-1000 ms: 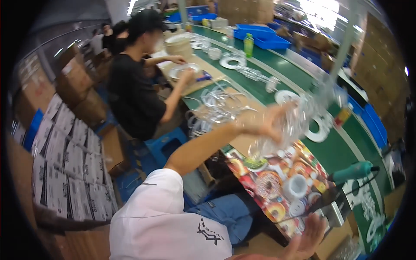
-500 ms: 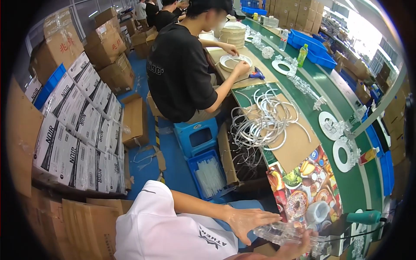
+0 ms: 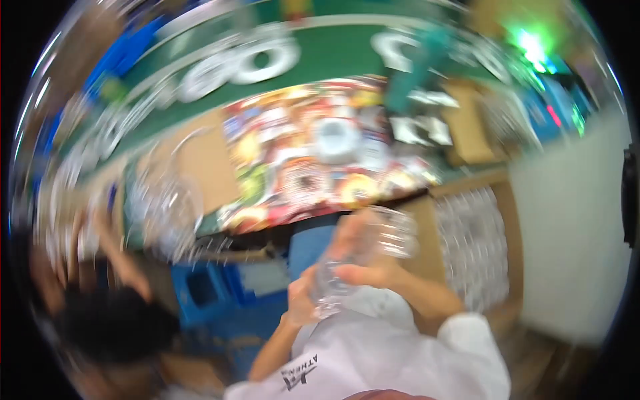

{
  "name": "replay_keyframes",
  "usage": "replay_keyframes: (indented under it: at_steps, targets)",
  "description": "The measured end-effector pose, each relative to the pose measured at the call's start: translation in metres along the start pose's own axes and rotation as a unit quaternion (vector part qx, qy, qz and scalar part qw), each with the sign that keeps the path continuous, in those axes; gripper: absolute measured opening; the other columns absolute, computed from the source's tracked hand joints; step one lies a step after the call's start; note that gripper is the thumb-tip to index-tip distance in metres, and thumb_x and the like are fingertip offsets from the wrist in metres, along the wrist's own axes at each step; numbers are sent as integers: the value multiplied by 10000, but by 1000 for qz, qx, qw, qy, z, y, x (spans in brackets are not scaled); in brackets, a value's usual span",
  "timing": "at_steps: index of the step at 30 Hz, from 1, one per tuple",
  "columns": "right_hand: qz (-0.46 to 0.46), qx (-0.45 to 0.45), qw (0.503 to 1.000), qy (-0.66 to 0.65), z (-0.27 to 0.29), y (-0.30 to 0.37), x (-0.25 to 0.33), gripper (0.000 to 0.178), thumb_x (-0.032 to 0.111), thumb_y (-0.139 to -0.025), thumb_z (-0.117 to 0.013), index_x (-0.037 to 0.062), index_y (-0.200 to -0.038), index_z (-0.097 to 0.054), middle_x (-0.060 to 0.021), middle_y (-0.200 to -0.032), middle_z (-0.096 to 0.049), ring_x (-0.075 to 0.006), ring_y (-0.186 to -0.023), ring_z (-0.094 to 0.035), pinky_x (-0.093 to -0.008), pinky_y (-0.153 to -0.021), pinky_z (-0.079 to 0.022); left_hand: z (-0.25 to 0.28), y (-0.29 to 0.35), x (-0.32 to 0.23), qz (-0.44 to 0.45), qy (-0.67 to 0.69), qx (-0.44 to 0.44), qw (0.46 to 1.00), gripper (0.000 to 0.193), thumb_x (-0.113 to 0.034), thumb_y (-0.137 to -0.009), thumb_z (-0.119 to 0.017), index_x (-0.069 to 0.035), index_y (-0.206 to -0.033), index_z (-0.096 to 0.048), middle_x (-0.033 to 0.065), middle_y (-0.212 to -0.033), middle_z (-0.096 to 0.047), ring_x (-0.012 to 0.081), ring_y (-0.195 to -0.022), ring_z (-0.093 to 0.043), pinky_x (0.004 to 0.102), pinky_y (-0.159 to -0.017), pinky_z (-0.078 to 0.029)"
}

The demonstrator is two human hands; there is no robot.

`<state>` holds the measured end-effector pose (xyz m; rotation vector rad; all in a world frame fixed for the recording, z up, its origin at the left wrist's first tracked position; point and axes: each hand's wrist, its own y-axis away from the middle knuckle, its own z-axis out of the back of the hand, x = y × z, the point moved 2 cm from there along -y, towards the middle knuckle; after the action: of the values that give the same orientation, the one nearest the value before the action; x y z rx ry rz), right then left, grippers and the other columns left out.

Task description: Assembling plastic components on a factory assembly line using an electric screwdriver.

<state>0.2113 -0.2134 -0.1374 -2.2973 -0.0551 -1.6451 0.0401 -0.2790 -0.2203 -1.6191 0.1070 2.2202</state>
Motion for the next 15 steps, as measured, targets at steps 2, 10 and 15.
replay_keyframes:
  at_steps: [2, 10, 15]
  targets:
    - [-10, -96, 995, 10, -2, 9, -5, 407, 51, -670, -753, 72, -942, -451, -19, -808, -512, -111, -737, -520, -268, -658, -446, -13, 4, 8, -15, 35, 68, 997, 594, -215, -591, -796, 15, -1079, -550, 133, -886, -646, 223, -744, -649, 313, -679, -510]
    - [15, -239, 967, 88, 29, 23, 14, 269, 37, -640, -687, 21, -815, -484, -22, -741, -478, -102, -692, -459, -265, -629, -399, -63, -26, -17, -8, 76, 23, 997, 407, -123, -632, -740, 42, -976, -599, 76, -791, -643, 173, -705, -626, 293, -676, -491]
    - [58, -274, 945, 168, 36, 55, 31, 364, 145, -638, -736, 23, -884, -497, -89, -734, -537, -210, -629, -530, -318, -596, -440, -23, 1, 51, 101, 101, 215, 966, 976, -475, -637, -765, 47, -1338, -331, 210, -1219, -489, 319, -1117, -505, 418, -908, -445]
